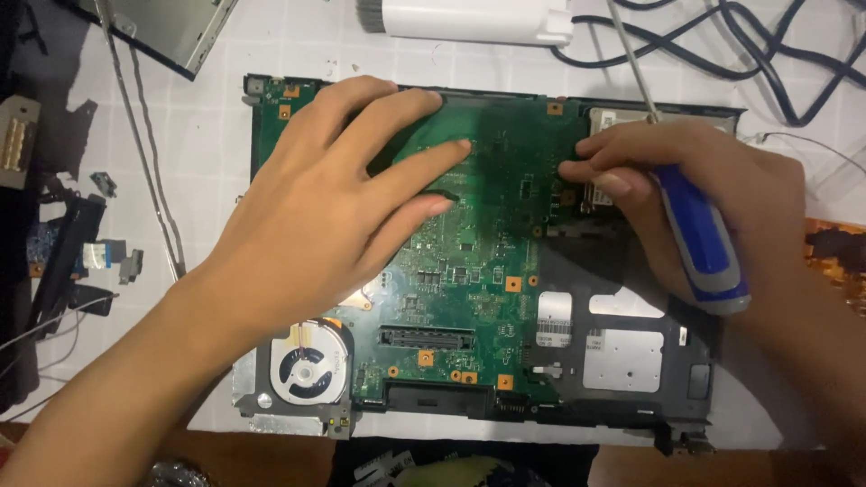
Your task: Installing internal components like the hard drive and optical drive into a laptop and then fitting the bottom casing onto the assembly.
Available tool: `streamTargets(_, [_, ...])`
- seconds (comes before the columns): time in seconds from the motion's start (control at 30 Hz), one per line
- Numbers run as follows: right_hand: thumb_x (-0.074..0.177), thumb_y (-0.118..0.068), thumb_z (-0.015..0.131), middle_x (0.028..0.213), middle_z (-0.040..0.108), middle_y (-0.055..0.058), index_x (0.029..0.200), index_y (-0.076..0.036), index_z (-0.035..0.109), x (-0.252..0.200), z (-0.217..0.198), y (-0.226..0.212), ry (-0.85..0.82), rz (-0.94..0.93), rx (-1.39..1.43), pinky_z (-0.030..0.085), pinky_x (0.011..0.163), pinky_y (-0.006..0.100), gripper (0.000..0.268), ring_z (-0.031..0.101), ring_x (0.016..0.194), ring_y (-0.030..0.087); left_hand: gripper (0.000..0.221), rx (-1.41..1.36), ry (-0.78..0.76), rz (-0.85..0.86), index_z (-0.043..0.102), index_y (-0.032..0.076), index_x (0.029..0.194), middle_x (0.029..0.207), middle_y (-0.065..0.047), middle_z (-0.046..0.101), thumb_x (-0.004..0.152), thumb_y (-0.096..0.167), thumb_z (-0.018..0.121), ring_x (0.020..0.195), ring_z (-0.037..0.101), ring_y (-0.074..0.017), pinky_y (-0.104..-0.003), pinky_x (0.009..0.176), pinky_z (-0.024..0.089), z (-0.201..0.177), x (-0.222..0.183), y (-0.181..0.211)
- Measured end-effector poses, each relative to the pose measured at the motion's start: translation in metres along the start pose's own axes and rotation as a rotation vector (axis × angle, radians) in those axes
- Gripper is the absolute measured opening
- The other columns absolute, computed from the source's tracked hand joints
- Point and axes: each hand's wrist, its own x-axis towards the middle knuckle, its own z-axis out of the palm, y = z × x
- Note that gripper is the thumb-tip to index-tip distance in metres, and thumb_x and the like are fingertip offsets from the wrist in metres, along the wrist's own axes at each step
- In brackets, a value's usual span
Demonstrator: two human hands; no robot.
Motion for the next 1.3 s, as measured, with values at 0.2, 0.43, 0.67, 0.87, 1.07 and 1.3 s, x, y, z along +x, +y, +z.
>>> streamTargets(0.2, [0.11,-0.01,0.052,0.114,0.071,0.027,0.108,0.008,0.062,-0.001,0.003,0.0,0.014,0.014,0.051,0.059,0.083,0.032,0.02,0.079,0.102,0.032,0.027,0.051,-0.011,0.025,0.069,0.008,0.133,0.138,-0.018,0.058,0.111,0.023,0.065,0.124,0.053,-0.0388,-0.051,0.101,0.052,0.0,-0.002,-0.002])
streamTargets(0.43, [0.11,-0.011,0.053,0.117,0.073,0.026,0.113,0.009,0.063,0.002,-0.004,-0.012,-0.031,0.036,-0.006,0.058,0.09,0.036,0.023,0.078,0.108,0.034,0.02,0.032,0.035,0.047,0.076,0.005,0.122,0.133,-0.018,0.062,0.11,0.019,0.072,0.121,0.056,-0.0371,-0.052,0.097,0.053,-0.003,-0.005,-0.009])
streamTargets(0.67, [0.111,-0.014,0.05,0.122,0.074,0.02,0.12,0.006,0.063,0.008,-0.009,-0.035,-0.112,0.226,-0.093,0.056,0.093,0.039,0.026,0.072,0.115,0.031,0.011,-0.117,0.024,0.022,0.076,-0.001,0.117,0.112,-0.016,0.07,0.107,0.0,0.073,0.098,0.067,-0.0333,-0.045,0.084,0.057,-0.019,-0.011,-0.012])
streamTargets(0.87, [0.11,-0.01,0.046,0.125,0.069,0.029,0.118,0.012,0.062,0.001,-0.001,-0.02,-0.07,0.163,0.004,0.053,0.104,0.044,0.029,0.069,0.119,0.037,0.022,-0.136,-0.091,0.007,0.077,0.002,0.114,0.111,-0.01,0.069,0.099,-0.005,0.062,0.095,0.064,-0.0295,-0.044,0.081,0.054,-0.027,-0.013,-0.011])
streamTargets(1.07, [0.11,-0.013,0.042,0.123,0.067,0.028,0.115,0.011,0.065,-0.005,0.009,-0.01,-0.006,0.219,0.054,0.052,0.103,0.04,0.034,0.068,0.118,0.035,0.017,-0.124,-0.119,0.067,0.077,0.006,0.108,0.109,-0.007,0.063,0.099,-0.005,0.067,0.087,0.059,-0.029,-0.044,0.078,0.053,-0.031,-0.012,-0.011])
streamTargets(1.3, [0.107,-0.025,0.037,0.125,0.071,0.026,0.11,0.007,0.073,-0.004,0.006,0.006,-0.074,0.205,0.012,0.049,0.102,0.041,0.048,0.069,0.116,0.035,0.032,0.041,-0.228,0.103,0.075,0.017,0.106,0.117,-0.006,0.065,0.085,-0.007,0.074,0.102,0.062,-0.0277,-0.043,0.08,0.061,-0.037,-0.015,-0.004])
